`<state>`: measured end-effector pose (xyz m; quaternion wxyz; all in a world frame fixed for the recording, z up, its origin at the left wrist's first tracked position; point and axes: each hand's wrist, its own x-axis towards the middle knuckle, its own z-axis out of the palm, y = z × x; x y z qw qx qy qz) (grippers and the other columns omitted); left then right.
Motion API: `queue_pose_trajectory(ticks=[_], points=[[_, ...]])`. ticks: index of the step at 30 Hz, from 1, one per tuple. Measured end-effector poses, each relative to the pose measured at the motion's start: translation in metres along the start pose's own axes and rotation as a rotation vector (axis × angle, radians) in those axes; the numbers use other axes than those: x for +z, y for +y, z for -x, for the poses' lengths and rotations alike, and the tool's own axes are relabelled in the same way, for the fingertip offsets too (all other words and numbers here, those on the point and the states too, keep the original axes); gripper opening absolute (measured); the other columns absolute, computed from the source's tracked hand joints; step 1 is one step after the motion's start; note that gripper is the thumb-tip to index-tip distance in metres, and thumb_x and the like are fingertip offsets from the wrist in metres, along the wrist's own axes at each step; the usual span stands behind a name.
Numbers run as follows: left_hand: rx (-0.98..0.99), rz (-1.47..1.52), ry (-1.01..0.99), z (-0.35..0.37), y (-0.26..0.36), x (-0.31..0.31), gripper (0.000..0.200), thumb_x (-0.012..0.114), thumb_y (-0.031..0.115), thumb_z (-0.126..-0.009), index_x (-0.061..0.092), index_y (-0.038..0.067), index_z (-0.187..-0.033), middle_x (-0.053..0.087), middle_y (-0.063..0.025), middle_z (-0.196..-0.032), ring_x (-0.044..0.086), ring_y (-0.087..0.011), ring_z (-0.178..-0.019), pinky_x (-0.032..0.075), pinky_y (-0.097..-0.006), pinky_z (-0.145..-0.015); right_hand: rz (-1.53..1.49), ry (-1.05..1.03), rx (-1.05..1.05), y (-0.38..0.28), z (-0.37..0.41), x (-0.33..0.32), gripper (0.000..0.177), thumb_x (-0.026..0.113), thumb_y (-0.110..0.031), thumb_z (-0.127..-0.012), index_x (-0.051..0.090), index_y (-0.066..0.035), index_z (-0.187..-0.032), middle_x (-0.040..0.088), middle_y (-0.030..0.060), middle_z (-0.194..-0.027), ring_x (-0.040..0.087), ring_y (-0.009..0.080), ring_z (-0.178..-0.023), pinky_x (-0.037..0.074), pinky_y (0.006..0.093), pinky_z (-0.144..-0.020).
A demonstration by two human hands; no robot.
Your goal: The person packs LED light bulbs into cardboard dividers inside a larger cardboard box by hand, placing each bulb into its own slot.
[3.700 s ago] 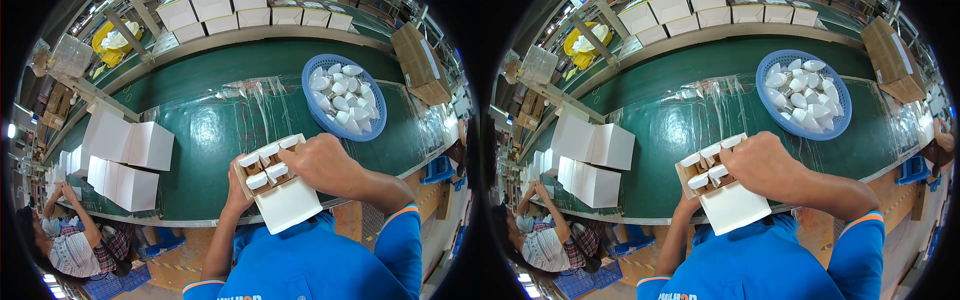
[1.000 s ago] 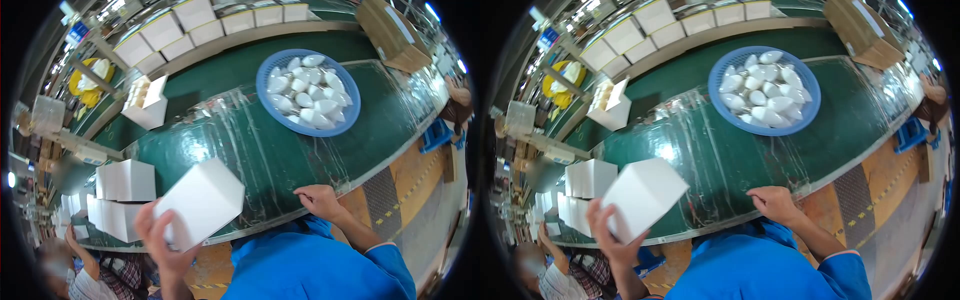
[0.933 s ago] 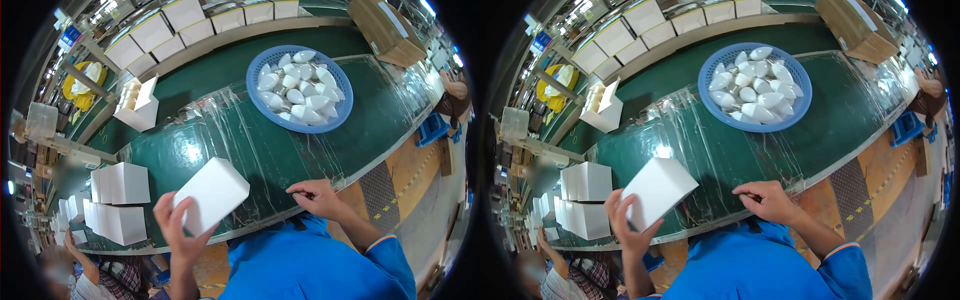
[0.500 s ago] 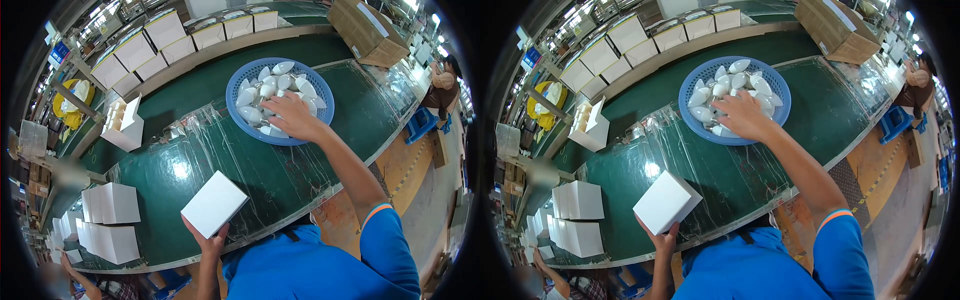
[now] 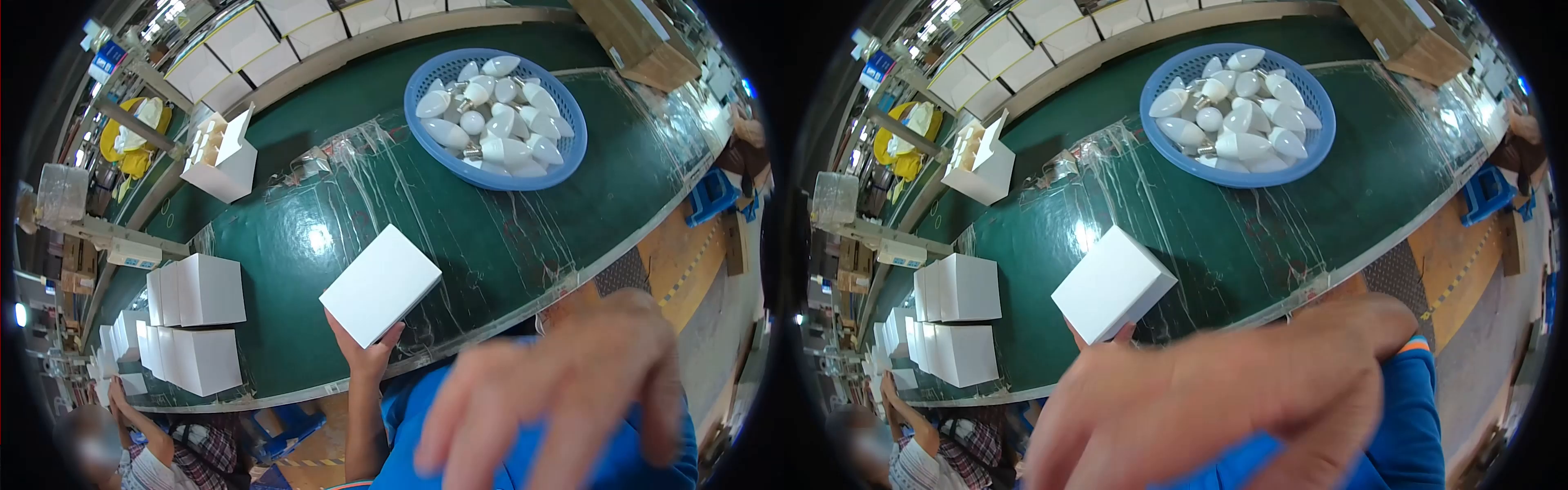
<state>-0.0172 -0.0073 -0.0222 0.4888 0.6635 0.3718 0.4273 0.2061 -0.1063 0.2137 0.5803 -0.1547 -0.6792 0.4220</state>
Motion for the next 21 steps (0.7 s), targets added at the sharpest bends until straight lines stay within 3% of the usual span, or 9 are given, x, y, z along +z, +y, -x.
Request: queue_pose_trajectory(ticks=[3,13,17,20,21], points=[[-0.052,-0.049,-0.096,-0.007,0.016,-0.005,0.118,0.093,0.031,-0.056,0.022,-0.003,-0.144,0.043,-0.0154,-0.132,0.047,-0.0274,-0.122,0.038,-0.0417,-0.104,0.136,0.045,0.025,0.001,0.0,0.0,0.03,0.063,-0.033,-0.089,0.072,-0.006,-0.1,0.066,0.0088,-0.103,0.062,0.0294,-0.093,0.051,0.0432,-0.08],[0.032,0.007,-0.101,-0.008,0.018,-0.005,0.115,0.093,0.025,-0.06,0.023,-0.002,-0.146,0.048,-0.014,-0.133,0.051,-0.0244,-0.121,0.043,-0.0373,-0.101,0.481,0.08,0.122,0.001,-0.002,0.003,0.032,0.07,-0.024,-0.077,0.069,-0.006,-0.103,0.065,0.0124,-0.105,0.062,0.0298,-0.093,0.051,0.0407,-0.077],[-0.028,0.078,-0.123,-0.008,0.025,-0.002,0.115,0.093,0.027,-0.06,0.024,-0.003,-0.146,0.051,-0.0141,-0.131,0.053,-0.0246,-0.119,0.043,-0.0374,-0.101,0.659,0.093,0.193,0.005,-0.003,0.002,0.036,0.073,-0.02,-0.072,0.068,-0.006,-0.104,0.065,0.0138,-0.106,0.062,0.03,-0.093,0.051,0.0398,-0.077],[0.04,0.085,-0.171,-0.012,0.022,-0.006,0.115,0.094,0.026,-0.059,0.025,-0.003,-0.146,0.051,-0.016,-0.132,0.053,-0.0256,-0.121,0.043,-0.0374,-0.102,0.753,0.052,0.221,0.007,-0.003,0.005,0.04,0.075,-0.017,-0.068,0.067,-0.006,-0.105,0.065,0.0149,-0.107,0.062,0.0301,-0.093,0.051,0.039,-0.076],[0.142,-0.024,-0.217,-0.015,0.016,-0.009,0.116,0.094,0.026,-0.058,0.025,-0.004,-0.146,0.051,-0.0168,-0.133,0.053,-0.0262,-0.122,0.042,-0.0374,-0.103,0.775,0.033,0.227,0.008,-0.003,0.006,0.041,0.076,-0.016,-0.067,0.066,-0.006,-0.106,0.064,0.0153,-0.107,0.062,0.0302,-0.093,0.051,0.0388,-0.076]])
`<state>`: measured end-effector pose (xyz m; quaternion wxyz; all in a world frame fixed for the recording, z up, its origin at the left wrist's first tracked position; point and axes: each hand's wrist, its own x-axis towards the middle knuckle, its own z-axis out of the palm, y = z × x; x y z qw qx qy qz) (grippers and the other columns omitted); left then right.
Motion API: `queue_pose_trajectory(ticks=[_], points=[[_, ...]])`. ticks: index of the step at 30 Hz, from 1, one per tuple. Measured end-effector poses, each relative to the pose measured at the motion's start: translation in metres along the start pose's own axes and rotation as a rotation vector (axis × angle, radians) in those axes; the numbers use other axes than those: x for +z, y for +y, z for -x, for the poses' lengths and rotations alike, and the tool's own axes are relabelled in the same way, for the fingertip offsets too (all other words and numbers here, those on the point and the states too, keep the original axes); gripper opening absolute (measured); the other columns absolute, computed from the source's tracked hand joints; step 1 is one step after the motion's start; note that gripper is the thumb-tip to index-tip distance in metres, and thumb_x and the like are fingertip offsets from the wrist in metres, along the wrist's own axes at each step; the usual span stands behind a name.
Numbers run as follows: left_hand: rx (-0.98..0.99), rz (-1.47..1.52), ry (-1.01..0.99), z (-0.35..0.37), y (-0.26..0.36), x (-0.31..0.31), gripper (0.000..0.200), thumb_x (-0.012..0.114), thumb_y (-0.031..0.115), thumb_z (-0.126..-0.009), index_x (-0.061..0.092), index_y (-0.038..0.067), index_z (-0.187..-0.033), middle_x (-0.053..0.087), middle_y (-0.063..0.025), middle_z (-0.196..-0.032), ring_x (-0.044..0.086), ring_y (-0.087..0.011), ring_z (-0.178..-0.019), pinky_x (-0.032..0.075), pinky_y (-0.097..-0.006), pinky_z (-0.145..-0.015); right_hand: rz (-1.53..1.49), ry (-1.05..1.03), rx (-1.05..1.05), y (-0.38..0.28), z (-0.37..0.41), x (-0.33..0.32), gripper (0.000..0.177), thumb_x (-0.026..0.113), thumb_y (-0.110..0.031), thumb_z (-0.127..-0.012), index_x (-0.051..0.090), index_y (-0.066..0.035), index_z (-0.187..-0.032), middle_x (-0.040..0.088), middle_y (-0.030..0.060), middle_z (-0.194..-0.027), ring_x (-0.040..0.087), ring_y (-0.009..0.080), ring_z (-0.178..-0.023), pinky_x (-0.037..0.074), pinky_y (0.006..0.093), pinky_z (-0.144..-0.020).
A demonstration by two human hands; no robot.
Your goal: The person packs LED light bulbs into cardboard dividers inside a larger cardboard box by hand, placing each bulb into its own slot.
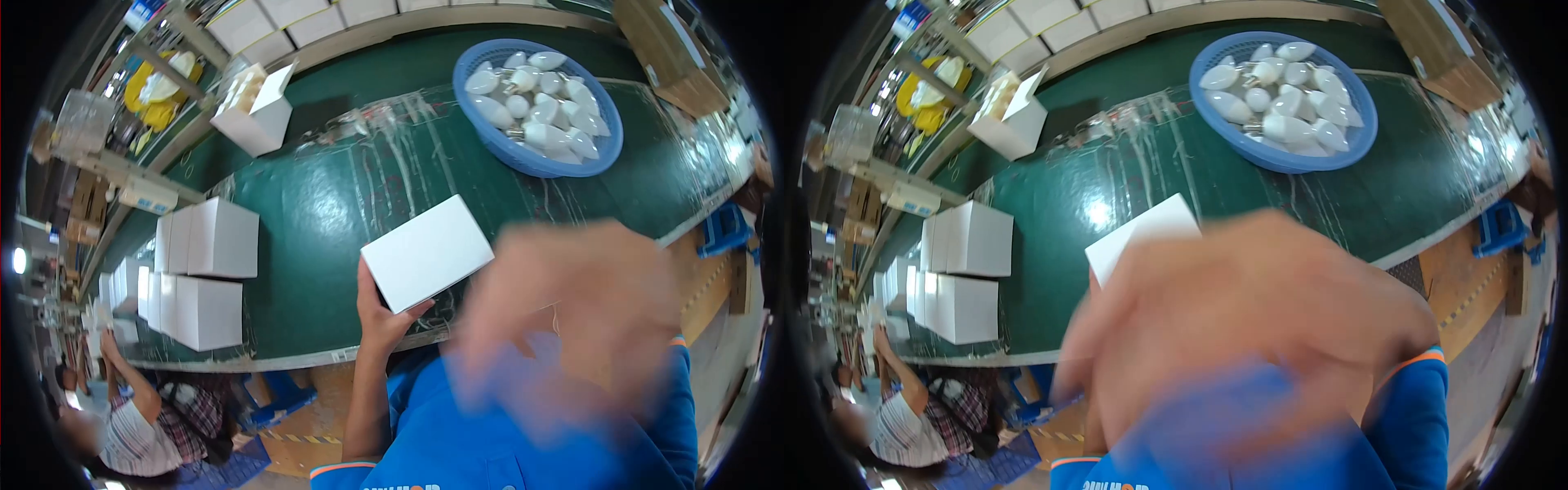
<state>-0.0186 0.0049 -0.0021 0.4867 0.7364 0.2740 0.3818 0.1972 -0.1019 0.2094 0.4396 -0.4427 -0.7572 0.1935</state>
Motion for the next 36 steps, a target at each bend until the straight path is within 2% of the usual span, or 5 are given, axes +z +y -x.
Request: queue_pose_trajectory(ticks=[2,4,15,17,36], points=[[-0.062,0.09,-0.003,0.001,0.003,0.003,0.119,0.094,0.026,-0.057,0.023,-0.005,-0.147,0.05,-0.0188,-0.137,0.051,-0.0274,-0.125,0.041,-0.0376,-0.104,0.422,-0.05,0.067,0.016,0.0,0.013,0.04,0.075,-0.012,-0.067,0.067,-0.007,-0.106,0.062,0.0157,-0.114,0.061,0.0308,-0.099,0.049,0.0393,-0.083],[-0.071,0.065,0.001,0.001,0.005,0.005,0.121,0.094,0.026,-0.056,0.022,-0.004,-0.148,0.05,-0.0181,-0.136,0.051,-0.0273,-0.125,0.041,-0.038,-0.104,0.713,-0.041,-0.119,0.055,0.008,0.032,0.028,0.07,-0.012,-0.071,0.068,-0.004,-0.098,0.064,0.016,-0.103,0.059,0.0303,-0.097,0.048,0.0367,-0.076],[-0.136,0.039,0.006,0.001,0.015,0.004,0.119,0.095,0.025,-0.056,0.023,-0.001,-0.148,0.051,-0.0156,-0.134,0.054,-0.0255,-0.121,0.045,-0.037,-0.101,0.649,-0.357,0.026,0.046,-0.013,0.027,0.016,0.068,-0.006,-0.069,0.062,0.001,-0.082,0.061,0.0187,-0.076,0.062,0.034,-0.076,0.05,0.0429,-0.065],[-0.14,0.033,-0.01,0.001,0.014,0.004,0.119,0.094,0.026,-0.056,0.023,-0.001,-0.148,0.051,-0.0158,-0.134,0.054,-0.0257,-0.122,0.045,-0.0372,-0.101,0.643,-0.589,0.245,0.036,-0.021,0.022,0.04,0.072,-0.006,-0.068,0.06,0.0,-0.106,0.06,0.0258,-0.115,0.06,0.0373,-0.102,0.048,0.0436,-0.086],[-0.056,-0.023,0.03,-0.001,0.015,0.009,0.115,0.094,0.026,-0.057,0.026,0.0,-0.146,0.052,-0.0166,-0.133,0.055,-0.0267,-0.119,0.046,-0.0369,-0.099,0.829,-0.65,0.08,0.037,-0.02,0.043,0.041,0.064,-0.009,-0.076,0.055,0.008,-0.112,0.058,0.0304,-0.117,0.061,0.0361,-0.107,0.055,0.0377,-0.079]])
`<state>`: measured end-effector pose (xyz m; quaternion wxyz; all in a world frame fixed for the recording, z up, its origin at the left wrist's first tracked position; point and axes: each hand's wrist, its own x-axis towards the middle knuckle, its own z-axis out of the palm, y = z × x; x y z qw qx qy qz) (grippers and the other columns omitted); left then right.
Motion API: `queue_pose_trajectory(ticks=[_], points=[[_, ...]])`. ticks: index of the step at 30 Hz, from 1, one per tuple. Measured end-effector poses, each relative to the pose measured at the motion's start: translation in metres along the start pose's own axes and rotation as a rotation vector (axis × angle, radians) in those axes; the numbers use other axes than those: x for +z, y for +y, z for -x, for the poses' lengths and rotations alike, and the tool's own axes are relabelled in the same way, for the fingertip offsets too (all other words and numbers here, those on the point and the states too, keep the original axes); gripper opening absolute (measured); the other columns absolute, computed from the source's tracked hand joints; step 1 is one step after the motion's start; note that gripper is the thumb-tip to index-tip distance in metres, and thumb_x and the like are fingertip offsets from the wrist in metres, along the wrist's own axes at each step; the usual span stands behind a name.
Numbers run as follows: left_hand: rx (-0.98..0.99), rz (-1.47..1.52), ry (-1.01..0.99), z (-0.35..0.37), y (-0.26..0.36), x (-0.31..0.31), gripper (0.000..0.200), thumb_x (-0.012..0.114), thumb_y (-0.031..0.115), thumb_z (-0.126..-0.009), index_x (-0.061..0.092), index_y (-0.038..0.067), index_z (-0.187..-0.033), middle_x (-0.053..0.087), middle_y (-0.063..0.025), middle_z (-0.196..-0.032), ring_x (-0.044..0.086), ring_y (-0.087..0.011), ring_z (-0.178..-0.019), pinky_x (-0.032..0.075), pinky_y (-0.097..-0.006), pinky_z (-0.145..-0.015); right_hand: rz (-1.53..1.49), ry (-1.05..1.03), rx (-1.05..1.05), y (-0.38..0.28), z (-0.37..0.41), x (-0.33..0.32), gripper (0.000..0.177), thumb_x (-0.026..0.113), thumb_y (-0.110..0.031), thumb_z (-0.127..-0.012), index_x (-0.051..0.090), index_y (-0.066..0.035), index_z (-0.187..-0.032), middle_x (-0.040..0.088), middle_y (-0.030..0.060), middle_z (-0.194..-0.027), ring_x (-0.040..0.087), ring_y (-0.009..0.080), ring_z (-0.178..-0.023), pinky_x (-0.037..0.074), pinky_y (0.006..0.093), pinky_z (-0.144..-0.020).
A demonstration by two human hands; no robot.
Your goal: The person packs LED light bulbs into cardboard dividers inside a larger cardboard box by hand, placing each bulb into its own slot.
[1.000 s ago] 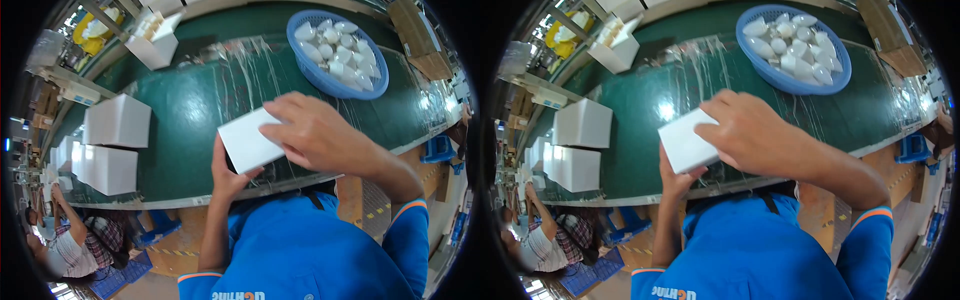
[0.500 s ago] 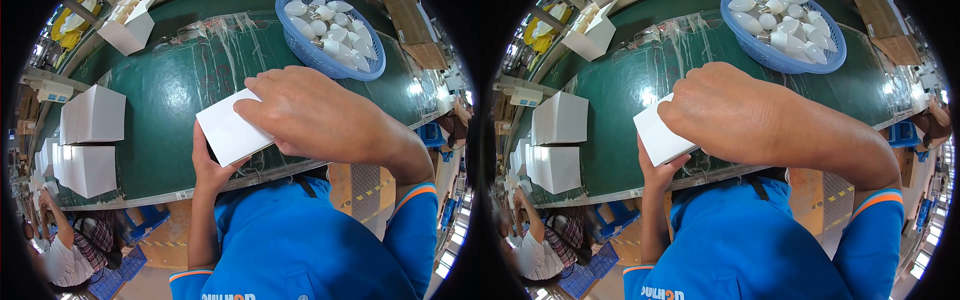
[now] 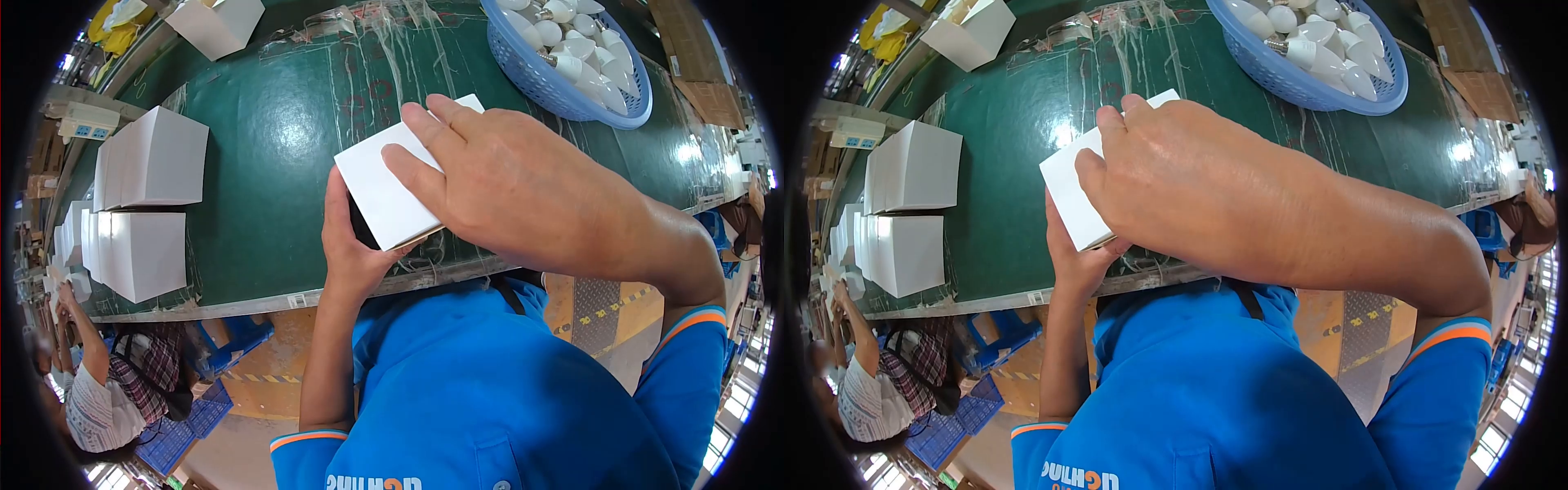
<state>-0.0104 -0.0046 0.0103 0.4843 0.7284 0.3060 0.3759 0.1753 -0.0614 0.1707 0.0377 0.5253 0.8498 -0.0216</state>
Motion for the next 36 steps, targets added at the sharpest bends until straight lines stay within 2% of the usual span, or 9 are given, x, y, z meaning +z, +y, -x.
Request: queue_pose_trajectory(ticks=[9,12,14,18,24,27,31,33,36], points=[[-0.047,-0.012,-0.008,0.002,-0.003,-0.002,0.11,0.093,0.025,-0.059,0.03,-0.001,-0.145,0.053,-0.0175,-0.132,0.054,-0.0299,-0.119,0.045,-0.04,-0.099,0.1,0.041,-0.04,0.004,-0.005,-0.006,0.046,0.064,-0.013,-0.077,0.058,-0.002,-0.12,0.061,0.0282,-0.113,0.065,0.0331,-0.097,0.056,0.0353,-0.066],[-0.084,-0.032,-0.04,0.004,-0.012,-0.003,0.108,0.091,0.026,-0.06,0.03,-0.001,-0.145,0.053,-0.0184,-0.131,0.053,-0.0343,-0.118,0.042,-0.0429,-0.101,-0.035,0.048,-0.143,0.028,-0.003,-0.021,0.047,0.064,-0.007,-0.074,0.061,-0.006,-0.121,0.065,0.0217,-0.112,0.068,0.0285,-0.089,0.055,0.0331,-0.063],[0.047,-0.136,-0.046,0.001,-0.008,-0.003,0.105,0.093,0.015,-0.06,0.031,-0.001,-0.143,0.057,-0.0125,-0.126,0.058,-0.0231,-0.113,0.048,-0.0344,-0.096,-0.446,0.203,-0.081,0.052,-0.002,-0.035,0.051,0.06,0.0,-0.072,0.063,-0.008,-0.122,0.067,0.0148,-0.113,0.069,0.0255,-0.082,0.054,0.0295,-0.062],[0.07,-0.176,-0.07,0.003,-0.011,-0.007,0.114,0.091,0.018,-0.061,0.021,0.0,-0.149,0.049,-0.0145,-0.135,0.051,-0.025,-0.123,0.043,-0.0372,-0.102,-0.366,0.515,-0.054,0.046,0.003,-0.021,0.05,0.061,-0.002,-0.073,0.064,-0.008,-0.122,0.068,0.0149,-0.112,0.067,0.0279,-0.097,0.054,0.036,-0.078],[-0.022,-0.11,-0.206,-0.001,0.042,-0.037,0.116,0.089,0.028,-0.059,0.02,-0.001,-0.149,0.026,-0.0252,-0.148,0.029,-0.0392,-0.137,0.029,-0.0476,-0.111,-0.426,0.18,0.056,0.043,0.032,0.01,0.095,0.085,-0.029,-0.058,0.044,-0.01,-0.142,0.043,0.017,-0.146,0.041,0.0367,-0.133,0.038,0.0419,-0.106],[0.249,-0.194,-0.157,-0.018,0.059,-0.035,0.096,0.087,0.026,-0.064,0.038,0.004,-0.143,0.032,-0.0229,-0.147,0.036,-0.0369,-0.135,0.033,-0.0466,-0.108,-0.405,0.228,-0.016,0.05,0.029,0.025,0.087,0.084,-0.023,-0.06,0.049,-0.01,-0.139,0.046,0.0183,-0.143,0.043,0.0369,-0.132,0.038,0.0424,-0.106],[0.19,-0.057,-0.195,-0.034,0.075,-0.038,0.057,0.08,0.013,-0.07,0.06,0.004,-0.123,0.05,-0.0189,-0.134,0.051,-0.034,-0.123,0.04,-0.0423,-0.104,-0.733,0.21,0.043,0.061,0.025,0.004,0.056,0.073,-0.014,-0.072,0.06,-0.004,-0.126,0.066,0.0198,-0.111,0.062,0.0346,-0.105,0.048,0.0403,-0.093],[0.036,0.168,-0.137,-0.038,0.071,-0.043,0.05,0.072,0.005,-0.078,0.057,0.001,-0.125,0.051,-0.0156,-0.134,0.054,-0.0272,-0.119,0.041,-0.0385,-0.102,-0.986,0.287,0.167,0.064,0.021,0.01,0.039,0.069,-0.019,-0.083,0.064,-0.002,-0.118,0.071,0.0162,-0.092,0.067,0.0277,-0.085,0.051,0.0338,-0.079],[0.008,0.089,0.178,-0.039,0.073,-0.034,0.052,0.066,-0.001,-0.082,0.044,0.001,-0.13,0.053,-0.0109,-0.121,0.056,-0.0218,-0.106,0.045,-0.0346,-0.091,-1.141,0.223,0.33,0.062,0.016,0.015,0.033,0.068,-0.013,-0.088,0.065,0.0,-0.118,0.071,0.0083,-0.103,0.065,0.0137,-0.094,0.055,0.0291,-0.078]])
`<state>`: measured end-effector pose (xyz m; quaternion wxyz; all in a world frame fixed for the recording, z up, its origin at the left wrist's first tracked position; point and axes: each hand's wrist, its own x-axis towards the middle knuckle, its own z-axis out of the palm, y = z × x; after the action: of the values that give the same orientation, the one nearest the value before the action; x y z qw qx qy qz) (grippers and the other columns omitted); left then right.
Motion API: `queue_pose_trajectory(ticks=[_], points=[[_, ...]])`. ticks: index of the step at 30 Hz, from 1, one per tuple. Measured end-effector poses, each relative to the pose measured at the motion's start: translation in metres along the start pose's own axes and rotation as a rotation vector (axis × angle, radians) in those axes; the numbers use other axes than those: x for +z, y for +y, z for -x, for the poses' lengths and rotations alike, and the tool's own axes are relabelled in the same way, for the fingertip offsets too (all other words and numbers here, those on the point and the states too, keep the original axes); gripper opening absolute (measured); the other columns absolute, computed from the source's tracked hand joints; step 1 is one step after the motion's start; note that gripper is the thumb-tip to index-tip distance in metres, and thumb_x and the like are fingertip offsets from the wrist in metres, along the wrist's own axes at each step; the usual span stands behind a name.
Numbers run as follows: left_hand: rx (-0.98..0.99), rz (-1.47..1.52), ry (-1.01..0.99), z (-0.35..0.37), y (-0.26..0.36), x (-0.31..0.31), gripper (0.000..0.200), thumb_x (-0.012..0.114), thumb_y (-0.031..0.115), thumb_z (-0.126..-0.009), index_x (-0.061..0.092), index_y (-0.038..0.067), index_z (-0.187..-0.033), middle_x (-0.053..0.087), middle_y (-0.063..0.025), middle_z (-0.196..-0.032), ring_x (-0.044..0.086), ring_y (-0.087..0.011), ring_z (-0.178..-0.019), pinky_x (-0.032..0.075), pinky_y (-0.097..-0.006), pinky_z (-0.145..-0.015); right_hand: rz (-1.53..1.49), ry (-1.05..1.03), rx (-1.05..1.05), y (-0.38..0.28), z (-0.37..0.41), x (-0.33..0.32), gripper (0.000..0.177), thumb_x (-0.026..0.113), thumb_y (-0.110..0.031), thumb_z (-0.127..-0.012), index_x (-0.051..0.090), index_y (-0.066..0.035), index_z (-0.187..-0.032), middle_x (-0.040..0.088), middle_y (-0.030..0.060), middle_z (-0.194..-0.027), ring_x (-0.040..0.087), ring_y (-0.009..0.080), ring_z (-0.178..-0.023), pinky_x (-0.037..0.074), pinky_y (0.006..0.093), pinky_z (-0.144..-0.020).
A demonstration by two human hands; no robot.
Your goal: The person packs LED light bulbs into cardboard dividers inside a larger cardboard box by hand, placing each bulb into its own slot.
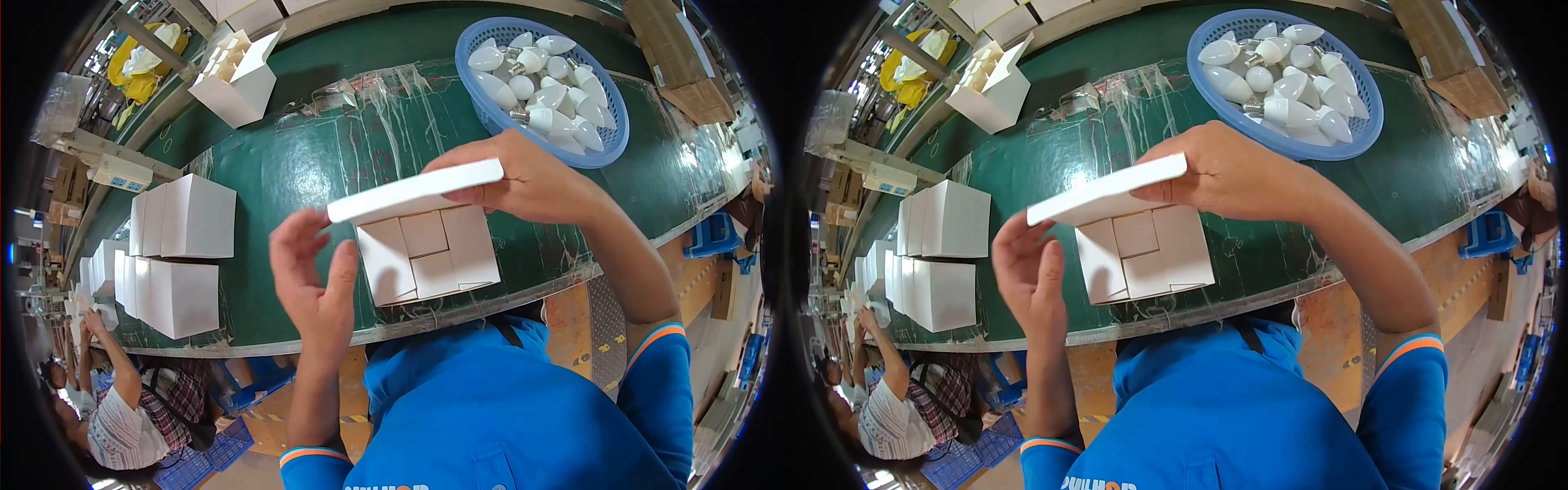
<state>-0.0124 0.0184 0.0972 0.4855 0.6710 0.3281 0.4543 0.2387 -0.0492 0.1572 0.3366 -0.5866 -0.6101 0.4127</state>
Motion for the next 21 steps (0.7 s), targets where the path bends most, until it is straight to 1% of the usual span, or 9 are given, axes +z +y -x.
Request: queue_pose_trajectory(ticks=[2,3,5,8,14,17,18,20,21], points=[[0.41,-0.133,0.089,0.004,-0.002,-0.005,0.045,0.067,-0.001,-0.079,0.051,0.003,-0.122,0.056,-0.011,-0.112,0.057,-0.0234,-0.103,0.045,-0.0345,-0.089,-0.015,0.006,0.028,-0.004,-0.002,0.001,0.031,0.068,-0.016,-0.09,0.065,0.0,-0.116,0.07,0.0072,-0.099,0.063,0.0122,-0.09,0.054,0.0287,-0.075],[0.411,-0.133,0.079,0.007,0.0,-0.01,0.045,0.067,-0.001,-0.079,0.051,0.003,-0.122,0.056,-0.011,-0.112,0.057,-0.0234,-0.103,0.045,-0.0345,-0.089,-0.026,0.016,0.061,-0.005,-0.001,0.001,0.03,0.067,-0.018,-0.091,0.066,0.001,-0.115,0.07,0.006,-0.096,0.06,0.0107,-0.087,0.053,0.0283,-0.073],[0.667,-0.47,-0.273,0.008,0.012,-0.018,0.034,0.066,0.001,-0.076,0.058,0.004,-0.109,0.058,-0.0108,-0.104,0.057,-0.0268,-0.103,0.046,-0.0372,-0.089,-0.032,0.034,0.096,-0.004,0.001,-0.003,0.03,0.066,-0.02,-0.093,0.066,0.001,-0.113,0.069,0.0049,-0.093,0.058,0.0092,-0.083,0.052,0.028,-0.07],[0.914,-0.686,-0.501,-0.005,0.022,-0.005,0.021,0.064,0.009,-0.074,0.061,0.006,-0.095,0.059,-0.0081,-0.097,0.057,-0.0269,-0.106,0.046,-0.0407,-0.089,0.051,-0.08,0.085,0.001,-0.004,-0.009,0.031,0.066,-0.026,-0.093,0.067,0.002,-0.108,0.068,0.0039,-0.088,0.055,0.0078,-0.08,0.05,0.0283,-0.07],[0.842,-0.664,-0.716,-0.032,0.026,-0.001,0.019,0.061,0.014,-0.071,0.061,0.009,-0.089,0.059,-0.0047,-0.1,0.057,-0.023,-0.109,0.045,-0.0413,-0.092,0.052,-0.017,0.26,0.021,0.003,-0.006,0.031,0.068,-0.03,-0.091,0.067,0.0,-0.098,0.066,0.0059,-0.08,0.058,0.0111,-0.079,0.048,0.0286,-0.072],[0.846,-0.662,-0.713,-0.03,0.02,-0.002,0.019,0.062,0.012,-0.068,0.06,0.01,-0.087,0.059,-0.0034,-0.101,0.056,-0.0231,-0.108,0.044,-0.0413,-0.091,0.529,0.197,0.008,-0.008,0.03,0.01,0.027,0.074,-0.03,-0.081,0.065,-0.004,-0.084,0.065,0.013,-0.076,0.061,0.0326,-0.068,0.047,0.0363,-0.062],[0.844,-0.661,-0.706,-0.031,0.02,-0.003,0.019,0.062,0.012,-0.068,0.06,0.01,-0.087,0.059,-0.0034,-0.101,0.056,-0.0231,-0.108,0.044,-0.0413,-0.091,0.723,0.234,0.084,-0.027,0.044,0.014,0.027,0.075,-0.027,-0.078,0.063,-0.003,-0.08,0.064,0.014,-0.072,0.06,0.0361,-0.066,0.047,0.039,-0.06],[0.835,-0.679,-0.685,-0.032,0.021,-0.003,0.022,0.063,0.013,-0.064,0.06,0.011,-0.086,0.058,-0.0015,-0.101,0.056,-0.0221,-0.104,0.043,-0.0404,-0.086,0.844,0.221,0.154,-0.044,0.068,0.026,0.025,0.076,-0.025,-0.075,0.064,-0.003,-0.078,0.06,0.0119,-0.064,0.06,0.0334,-0.063,0.049,0.0401,-0.061],[0.857,-0.663,-0.649,-0.033,0.017,-0.001,0.026,0.064,0.014,-0.059,0.06,0.012,-0.085,0.057,-0.0021,-0.1,0.055,-0.023,-0.099,0.041,-0.039,-0.077,0.725,0.12,-0.004,-0.045,0.076,0.032,0.026,0.076,-0.025,-0.075,0.061,-0.004,-0.075,0.061,0.0124,-0.068,0.06,0.0332,-0.066,0.048,0.0411,-0.062]])
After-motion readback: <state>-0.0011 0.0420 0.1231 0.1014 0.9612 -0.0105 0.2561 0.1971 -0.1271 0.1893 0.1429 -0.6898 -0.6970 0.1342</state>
